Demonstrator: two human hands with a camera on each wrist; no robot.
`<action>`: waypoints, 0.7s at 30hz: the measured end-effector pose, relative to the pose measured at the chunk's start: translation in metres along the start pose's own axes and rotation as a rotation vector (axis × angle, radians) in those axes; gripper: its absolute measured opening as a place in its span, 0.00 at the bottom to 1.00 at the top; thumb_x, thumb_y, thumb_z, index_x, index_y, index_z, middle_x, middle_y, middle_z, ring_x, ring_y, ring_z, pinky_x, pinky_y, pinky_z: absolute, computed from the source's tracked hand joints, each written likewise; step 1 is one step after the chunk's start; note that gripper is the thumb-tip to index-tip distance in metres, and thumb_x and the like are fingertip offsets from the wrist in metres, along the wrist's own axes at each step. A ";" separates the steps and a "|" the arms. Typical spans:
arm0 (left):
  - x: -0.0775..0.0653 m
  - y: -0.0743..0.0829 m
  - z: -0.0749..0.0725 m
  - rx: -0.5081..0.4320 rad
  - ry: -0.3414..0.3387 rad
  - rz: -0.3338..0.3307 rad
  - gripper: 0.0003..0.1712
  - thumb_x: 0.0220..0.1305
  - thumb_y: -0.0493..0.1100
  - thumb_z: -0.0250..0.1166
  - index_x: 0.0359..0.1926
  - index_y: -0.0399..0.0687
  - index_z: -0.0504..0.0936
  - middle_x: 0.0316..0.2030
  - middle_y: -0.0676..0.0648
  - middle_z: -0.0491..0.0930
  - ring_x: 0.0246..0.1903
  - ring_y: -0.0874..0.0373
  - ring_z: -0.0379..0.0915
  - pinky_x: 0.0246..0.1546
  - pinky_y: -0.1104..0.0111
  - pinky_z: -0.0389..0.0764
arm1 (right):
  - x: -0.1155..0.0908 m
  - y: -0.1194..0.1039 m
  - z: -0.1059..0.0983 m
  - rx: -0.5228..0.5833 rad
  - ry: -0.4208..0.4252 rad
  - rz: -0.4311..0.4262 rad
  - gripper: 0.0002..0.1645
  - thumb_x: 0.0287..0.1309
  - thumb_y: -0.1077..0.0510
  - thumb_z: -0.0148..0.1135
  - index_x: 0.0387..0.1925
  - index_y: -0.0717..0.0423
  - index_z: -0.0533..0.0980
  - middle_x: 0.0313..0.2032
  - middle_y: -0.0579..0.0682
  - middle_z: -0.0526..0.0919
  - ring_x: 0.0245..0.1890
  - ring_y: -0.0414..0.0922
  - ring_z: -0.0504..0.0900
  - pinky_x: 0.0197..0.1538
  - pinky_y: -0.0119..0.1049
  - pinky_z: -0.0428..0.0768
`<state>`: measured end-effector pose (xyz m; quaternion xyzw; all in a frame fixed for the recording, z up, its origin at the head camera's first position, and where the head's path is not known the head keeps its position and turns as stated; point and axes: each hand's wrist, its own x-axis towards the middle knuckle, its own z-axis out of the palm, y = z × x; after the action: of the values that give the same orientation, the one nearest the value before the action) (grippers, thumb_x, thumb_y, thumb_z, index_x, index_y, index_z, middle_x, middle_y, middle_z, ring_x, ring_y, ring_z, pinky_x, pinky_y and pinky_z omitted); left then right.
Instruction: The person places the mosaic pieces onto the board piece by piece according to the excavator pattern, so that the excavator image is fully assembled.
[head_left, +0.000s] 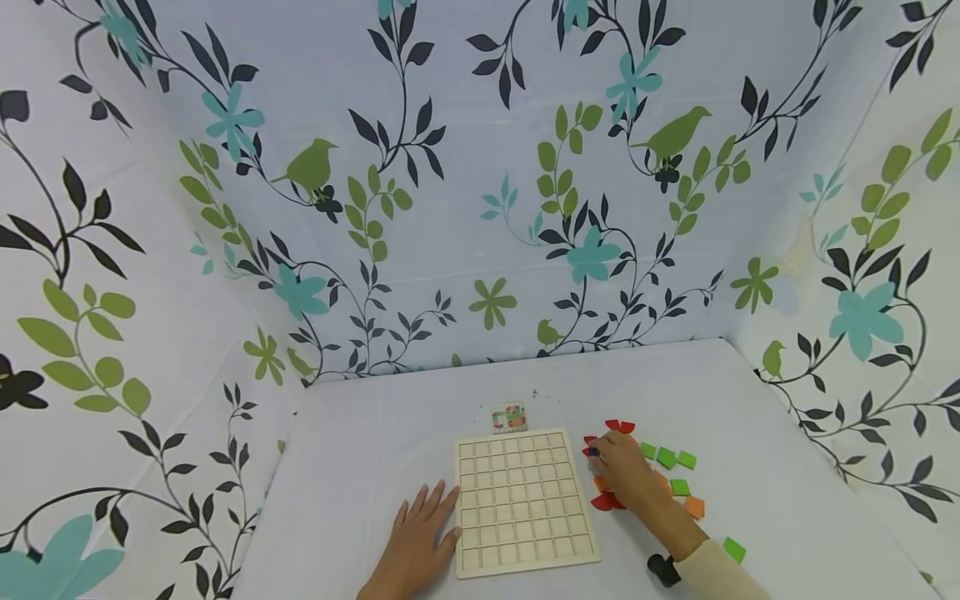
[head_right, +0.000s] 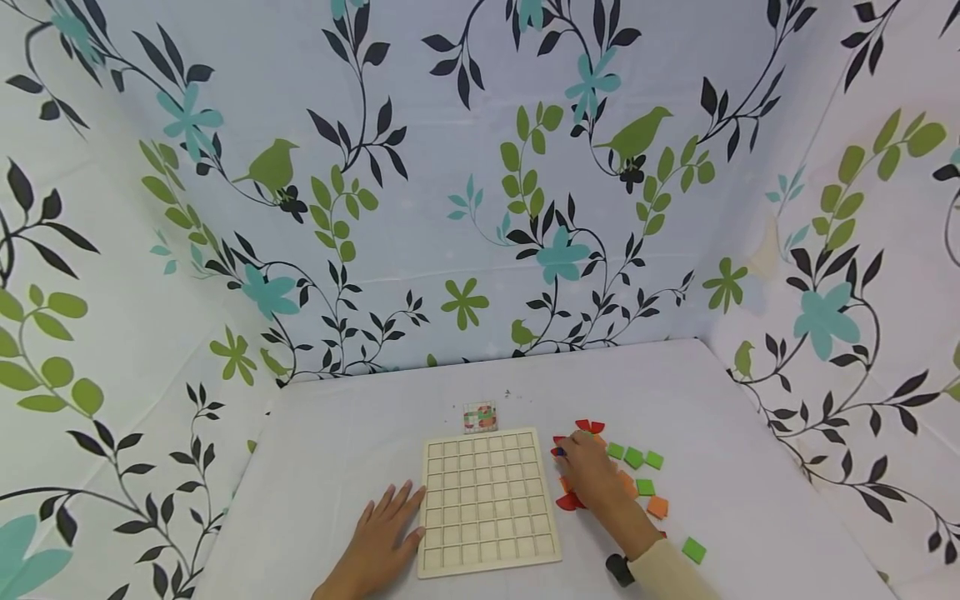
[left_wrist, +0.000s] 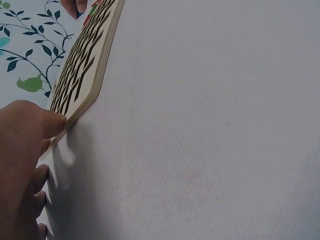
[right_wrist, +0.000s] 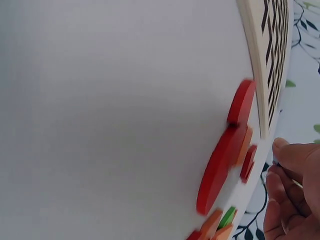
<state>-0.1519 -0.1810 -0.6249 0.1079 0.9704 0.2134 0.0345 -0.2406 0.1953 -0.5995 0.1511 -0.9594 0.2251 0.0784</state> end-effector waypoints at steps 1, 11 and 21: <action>0.000 0.000 0.000 0.000 -0.001 -0.002 0.35 0.76 0.58 0.60 0.79 0.56 0.68 0.79 0.41 0.64 0.80 0.35 0.53 0.75 0.28 0.51 | 0.001 -0.003 0.002 0.007 -0.004 -0.014 0.16 0.64 0.63 0.73 0.52 0.67 0.84 0.45 0.55 0.83 0.47 0.50 0.83 0.51 0.46 0.88; 0.000 0.001 -0.001 -0.008 -0.011 -0.017 0.36 0.76 0.59 0.60 0.80 0.58 0.67 0.80 0.42 0.62 0.80 0.35 0.52 0.76 0.29 0.49 | -0.002 -0.022 0.020 -0.012 -0.049 -0.022 0.18 0.67 0.58 0.72 0.55 0.62 0.85 0.47 0.51 0.85 0.47 0.47 0.84 0.55 0.46 0.86; 0.000 0.001 0.000 -0.004 0.004 -0.015 0.35 0.76 0.59 0.60 0.79 0.57 0.68 0.79 0.42 0.63 0.80 0.35 0.53 0.75 0.29 0.49 | -0.003 -0.023 0.022 -0.048 -0.042 -0.070 0.19 0.66 0.53 0.74 0.57 0.53 0.87 0.42 0.44 0.82 0.39 0.38 0.76 0.44 0.37 0.79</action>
<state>-0.1521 -0.1804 -0.6250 0.1002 0.9708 0.2154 0.0343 -0.2319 0.1669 -0.6106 0.1873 -0.9601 0.1958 0.0696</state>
